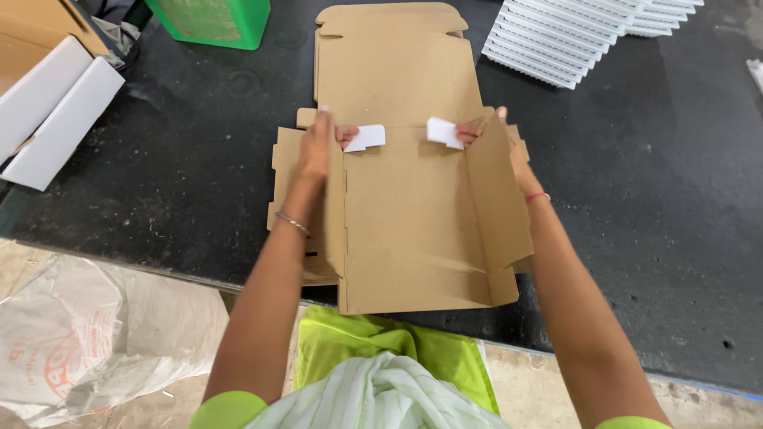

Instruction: The person folds flat cardboard box blanks into open boxes on a workbench, tucking side flaps and fitting white inner divider panels into the corners, then stacks the finished boxes with a pile of completed ones. They repeat the folding cycle for several boxes one after another.

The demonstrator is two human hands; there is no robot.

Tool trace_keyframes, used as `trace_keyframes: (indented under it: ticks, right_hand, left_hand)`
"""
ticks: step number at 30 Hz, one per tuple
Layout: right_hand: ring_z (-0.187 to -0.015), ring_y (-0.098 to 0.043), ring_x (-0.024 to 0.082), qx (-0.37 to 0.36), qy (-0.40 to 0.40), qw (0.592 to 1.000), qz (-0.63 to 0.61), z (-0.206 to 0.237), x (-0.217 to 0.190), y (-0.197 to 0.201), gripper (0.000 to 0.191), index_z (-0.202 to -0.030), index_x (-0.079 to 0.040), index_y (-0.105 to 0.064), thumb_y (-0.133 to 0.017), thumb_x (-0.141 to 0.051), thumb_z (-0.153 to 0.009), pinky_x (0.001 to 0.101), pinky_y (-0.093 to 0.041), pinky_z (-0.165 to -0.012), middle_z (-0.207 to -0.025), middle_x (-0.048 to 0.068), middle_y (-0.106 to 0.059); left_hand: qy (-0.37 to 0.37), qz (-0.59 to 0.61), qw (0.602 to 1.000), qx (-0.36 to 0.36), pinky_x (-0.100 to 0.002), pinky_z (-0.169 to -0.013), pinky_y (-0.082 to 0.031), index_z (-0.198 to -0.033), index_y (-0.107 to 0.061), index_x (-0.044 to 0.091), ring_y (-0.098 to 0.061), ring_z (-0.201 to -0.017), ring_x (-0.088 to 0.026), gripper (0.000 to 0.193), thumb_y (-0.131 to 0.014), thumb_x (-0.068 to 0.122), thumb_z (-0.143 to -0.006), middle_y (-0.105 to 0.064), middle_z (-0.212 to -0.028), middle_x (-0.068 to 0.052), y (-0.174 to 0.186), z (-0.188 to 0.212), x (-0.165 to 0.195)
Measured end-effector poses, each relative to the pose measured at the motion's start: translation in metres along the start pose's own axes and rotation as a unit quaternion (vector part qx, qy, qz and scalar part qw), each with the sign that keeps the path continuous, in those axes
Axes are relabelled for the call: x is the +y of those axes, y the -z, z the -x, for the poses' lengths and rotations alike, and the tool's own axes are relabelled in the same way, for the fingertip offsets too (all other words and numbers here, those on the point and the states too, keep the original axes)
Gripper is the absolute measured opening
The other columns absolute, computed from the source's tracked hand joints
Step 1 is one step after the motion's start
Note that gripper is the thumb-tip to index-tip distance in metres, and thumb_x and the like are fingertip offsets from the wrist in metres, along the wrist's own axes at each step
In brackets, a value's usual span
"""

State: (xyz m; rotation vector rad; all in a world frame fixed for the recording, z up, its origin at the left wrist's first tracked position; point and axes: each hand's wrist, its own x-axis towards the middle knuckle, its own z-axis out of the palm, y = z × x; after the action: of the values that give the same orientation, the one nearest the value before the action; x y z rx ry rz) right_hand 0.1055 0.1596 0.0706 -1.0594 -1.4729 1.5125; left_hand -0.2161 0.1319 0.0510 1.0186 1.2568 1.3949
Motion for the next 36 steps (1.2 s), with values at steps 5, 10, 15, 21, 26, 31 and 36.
trace_keyframes:
  ticks: [5, 10, 15, 21, 26, 31, 36]
  right_hand:
    - [-0.105, -0.066, 0.014, 0.231, 0.092, 0.969, -0.008, 0.102, 0.004, -0.078, 0.058, -0.114, -0.008, -0.066, -0.036, -0.057, -0.107, 0.0306, -0.052, -0.094, -0.116, 0.004, -0.071]
    - [-0.096, -0.062, 0.019, 0.321, 0.145, 0.929, -0.117, 0.267, 0.0, -0.15, 0.049, -0.11, -0.005, -0.058, -0.036, -0.047, -0.119, 0.0355, -0.053, -0.09, -0.103, 0.009, -0.063]
    - [-0.105, -0.063, 0.023, 0.356, 0.201, 0.912, 0.037, 0.331, -0.008, -0.227, 0.042, -0.112, -0.002, -0.056, -0.041, -0.041, -0.119, 0.0385, -0.052, -0.099, -0.112, 0.013, -0.063]
    - [-0.101, -0.069, 0.029, 0.198, 0.032, 0.895, 0.399, 0.322, -0.073, -0.27, 0.019, -0.11, -0.009, -0.072, -0.074, -0.016, -0.092, 0.0378, -0.055, -0.088, -0.106, 0.007, -0.073]
    - [-0.118, -0.066, 0.031, 0.218, 0.243, 0.833, 0.446, 0.326, -0.137, -0.292, 0.022, -0.114, -0.008, -0.067, -0.072, -0.01, -0.093, 0.0428, -0.05, -0.106, -0.116, 0.007, -0.069]
    - [-0.11, -0.066, 0.034, 0.071, 0.217, 0.858, 0.46, 0.312, -0.161, -0.317, 0.039, -0.119, -0.005, -0.068, -0.077, -0.015, -0.083, 0.0418, -0.051, -0.094, -0.121, 0.012, -0.068]
    - [-0.112, -0.067, 0.032, 0.039, 0.241, 0.821, 0.516, 0.298, -0.179, -0.284, 0.042, -0.121, -0.006, -0.07, -0.072, -0.008, -0.079, 0.0412, -0.052, -0.091, -0.125, 0.011, -0.069]
  left_hand:
    - [-0.082, 0.019, 0.994, 0.074, -0.036, -0.091, -0.056, -0.114, -0.063, 0.005, -0.07, -0.101, -0.018, 0.054, -0.039, 0.053, -0.104, -0.069, -0.116, -0.008, 0.121, 0.091, 0.011]
    - [-0.186, -0.05, 0.963, 0.19, -0.033, -0.087, -0.049, -0.107, -0.054, 0.001, -0.057, -0.089, -0.018, 0.042, -0.034, 0.036, -0.119, -0.059, -0.096, -0.008, 0.159, 0.284, 0.04]
    - [-0.297, -0.18, 0.937, 0.035, -0.039, -0.104, -0.047, -0.12, -0.055, 0.002, -0.058, -0.115, -0.03, 0.033, -0.051, 0.029, -0.103, -0.059, -0.123, -0.019, 0.122, 0.371, 0.06]
    - [-0.246, -0.424, 0.863, -0.119, -0.05, -0.111, -0.038, -0.14, -0.048, -0.002, -0.048, -0.136, -0.04, 0.051, -0.062, 0.017, -0.094, -0.055, -0.144, -0.024, 0.094, 0.356, 0.093]
    - [-0.261, -0.437, 0.856, -0.089, -0.048, -0.115, -0.04, -0.15, -0.039, -0.003, -0.048, -0.141, -0.041, 0.06, -0.054, 0.001, -0.093, -0.05, -0.15, -0.025, 0.104, 0.34, 0.132]
    - [-0.161, -0.385, 0.908, -0.034, -0.045, -0.106, -0.048, -0.152, -0.04, -0.003, -0.055, -0.133, -0.042, 0.051, -0.052, 0.009, -0.103, -0.054, -0.145, -0.026, 0.098, 0.349, 0.169]
    - [-0.156, -0.35, 0.923, -0.012, -0.047, -0.104, -0.048, -0.154, -0.037, -0.004, -0.054, -0.133, -0.044, 0.051, -0.048, 0.016, -0.108, -0.054, -0.145, -0.029, 0.065, 0.362, 0.211]
